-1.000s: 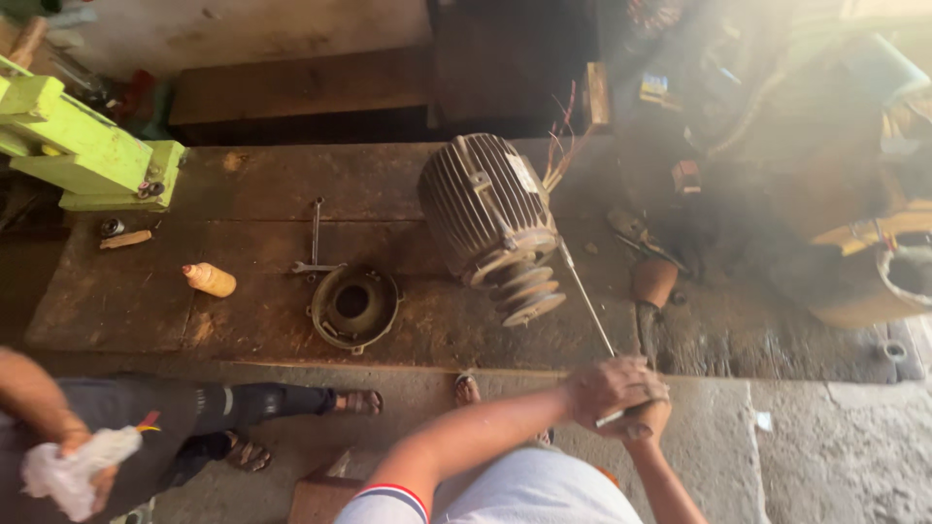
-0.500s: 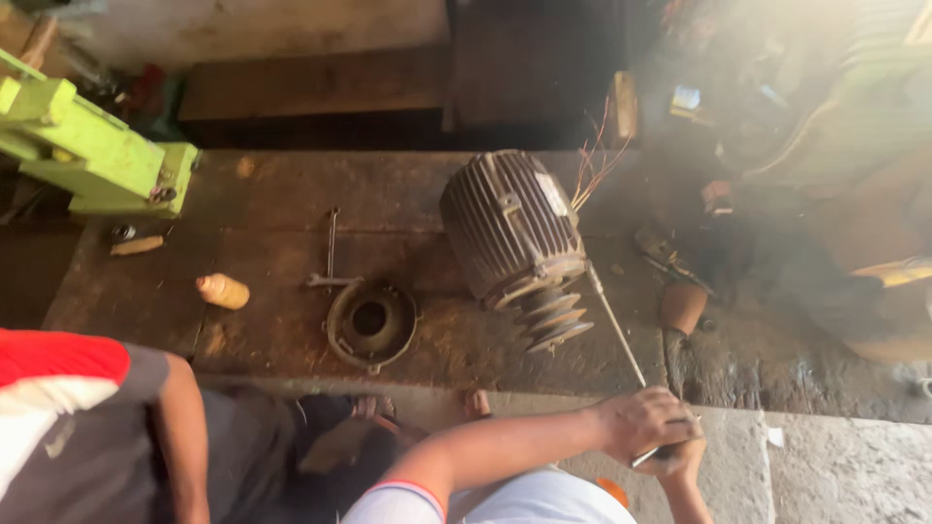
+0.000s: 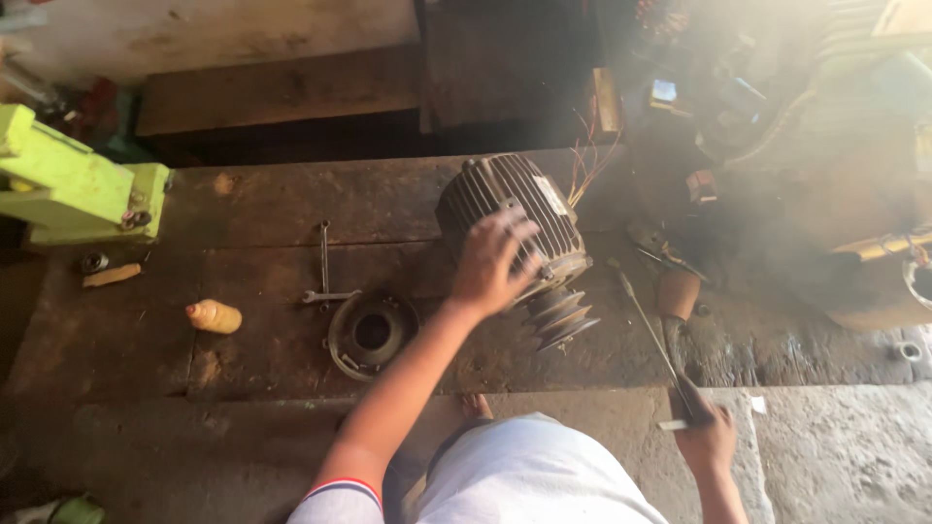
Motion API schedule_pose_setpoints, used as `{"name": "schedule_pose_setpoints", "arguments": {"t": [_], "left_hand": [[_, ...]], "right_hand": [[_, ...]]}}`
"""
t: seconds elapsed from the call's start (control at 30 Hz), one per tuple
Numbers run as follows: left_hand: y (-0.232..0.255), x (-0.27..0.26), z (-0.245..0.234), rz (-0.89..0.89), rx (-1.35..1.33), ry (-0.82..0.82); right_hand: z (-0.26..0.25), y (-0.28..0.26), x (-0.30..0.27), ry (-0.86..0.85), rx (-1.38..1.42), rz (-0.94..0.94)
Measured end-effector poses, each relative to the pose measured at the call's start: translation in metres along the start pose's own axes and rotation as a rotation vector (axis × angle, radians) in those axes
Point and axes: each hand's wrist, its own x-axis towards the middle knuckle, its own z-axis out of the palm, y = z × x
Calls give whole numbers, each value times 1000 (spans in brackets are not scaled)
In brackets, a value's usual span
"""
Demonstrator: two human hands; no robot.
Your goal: The person uses a T-handle wrench to loosen a nut on the shaft of an electric motor. After removing the nut, they detach a pulley from the shaft and place it on the workbench.
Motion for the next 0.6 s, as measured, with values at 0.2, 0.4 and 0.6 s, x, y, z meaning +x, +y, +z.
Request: {"name": "schedule_pose_setpoints", "arguments": {"t": [0.2,0.4,0.6], "left_hand": [[-51,22,3,-104,8,73],[-70,24,9,-76,59,55],[-121,39,23,-152,-24,29]], "right_hand": [[31,-36,88,-107,-194,-162],[-12,-100,120,-323,-302,-136],[27,-198,75,-105,335,-214]]}}
